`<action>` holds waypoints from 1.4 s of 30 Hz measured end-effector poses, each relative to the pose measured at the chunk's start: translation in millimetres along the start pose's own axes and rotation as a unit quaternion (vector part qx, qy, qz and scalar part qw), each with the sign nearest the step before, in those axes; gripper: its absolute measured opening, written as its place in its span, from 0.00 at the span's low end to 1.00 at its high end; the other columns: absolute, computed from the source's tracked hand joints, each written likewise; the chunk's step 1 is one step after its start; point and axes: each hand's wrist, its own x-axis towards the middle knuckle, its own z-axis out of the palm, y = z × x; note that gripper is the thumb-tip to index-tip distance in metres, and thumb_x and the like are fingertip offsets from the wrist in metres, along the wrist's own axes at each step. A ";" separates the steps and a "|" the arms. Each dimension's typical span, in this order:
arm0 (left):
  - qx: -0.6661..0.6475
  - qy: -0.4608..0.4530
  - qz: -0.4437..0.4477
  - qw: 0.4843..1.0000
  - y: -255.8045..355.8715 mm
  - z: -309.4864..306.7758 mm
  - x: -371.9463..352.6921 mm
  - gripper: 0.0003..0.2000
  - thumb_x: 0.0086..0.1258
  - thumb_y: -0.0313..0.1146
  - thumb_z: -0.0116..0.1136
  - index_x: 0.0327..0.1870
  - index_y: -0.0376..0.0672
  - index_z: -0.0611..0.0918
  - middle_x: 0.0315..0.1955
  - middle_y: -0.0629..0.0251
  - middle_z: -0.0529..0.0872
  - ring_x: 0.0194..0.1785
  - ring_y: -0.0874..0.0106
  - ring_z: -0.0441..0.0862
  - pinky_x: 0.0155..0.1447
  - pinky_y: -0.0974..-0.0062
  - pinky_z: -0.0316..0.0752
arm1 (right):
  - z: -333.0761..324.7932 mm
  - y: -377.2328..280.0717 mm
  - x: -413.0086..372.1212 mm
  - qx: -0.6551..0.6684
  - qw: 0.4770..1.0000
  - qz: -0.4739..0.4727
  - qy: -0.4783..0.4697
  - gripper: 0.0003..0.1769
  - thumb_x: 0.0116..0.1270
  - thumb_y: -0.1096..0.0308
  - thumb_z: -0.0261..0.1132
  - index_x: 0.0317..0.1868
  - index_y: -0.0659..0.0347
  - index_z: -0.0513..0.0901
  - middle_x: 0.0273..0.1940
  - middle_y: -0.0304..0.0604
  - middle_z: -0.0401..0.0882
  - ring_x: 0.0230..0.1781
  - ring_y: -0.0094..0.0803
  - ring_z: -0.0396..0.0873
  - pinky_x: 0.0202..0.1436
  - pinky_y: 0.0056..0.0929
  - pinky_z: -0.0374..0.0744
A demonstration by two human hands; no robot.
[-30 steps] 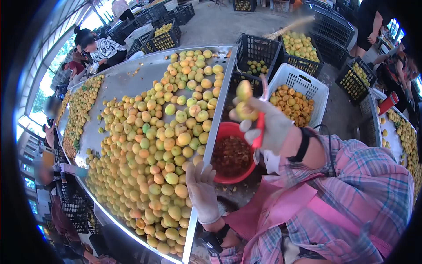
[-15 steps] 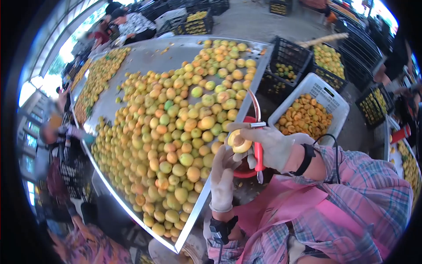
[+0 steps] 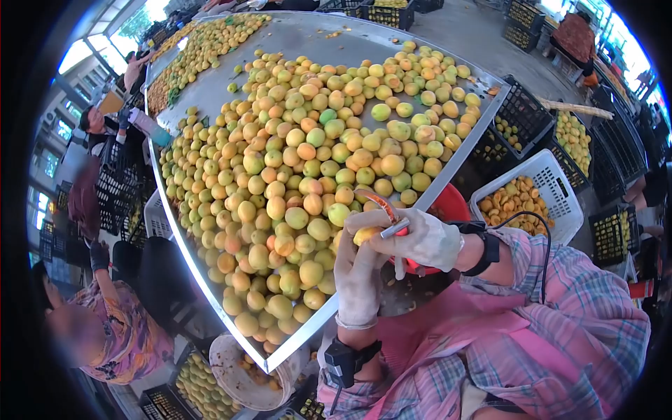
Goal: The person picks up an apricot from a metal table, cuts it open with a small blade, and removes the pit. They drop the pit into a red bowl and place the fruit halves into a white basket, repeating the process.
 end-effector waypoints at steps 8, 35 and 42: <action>-0.170 0.078 -0.071 0.980 -12.3 -4.6 1.7 0.25 0.73 0.31 0.55 0.68 0.32 0.64 0.49 0.61 0.77 0.45 0.74 0.78 0.50 0.77 0.76 | -35.0 -5.6 3.6 -0.008 0.992 -0.095 0.088 0.18 0.76 0.62 0.51 0.54 0.67 0.78 0.19 0.33 0.74 0.15 0.21 0.70 0.24 0.20 0.70; 0.167 0.100 -0.095 0.976 -54.7 27.5 21.2 0.17 0.60 0.31 0.69 0.48 0.35 0.78 0.37 0.68 0.83 0.40 0.81 0.78 0.45 0.81 0.75 | -22.6 30.9 10.4 0.144 0.879 -0.360 0.278 0.10 0.70 0.71 0.62 0.48 0.67 0.79 0.33 0.37 0.83 0.28 0.25 0.81 0.31 0.22 0.80; 0.191 0.097 -0.092 0.972 -59.3 24.1 19.3 0.15 0.60 0.30 0.67 0.47 0.34 0.79 0.35 0.67 0.84 0.40 0.79 0.78 0.46 0.79 0.75 | -28.1 24.9 22.5 -0.004 0.869 -0.423 0.258 0.11 0.68 0.67 0.67 0.46 0.64 0.83 0.39 0.32 0.87 0.29 0.13 0.78 0.42 0.15 0.76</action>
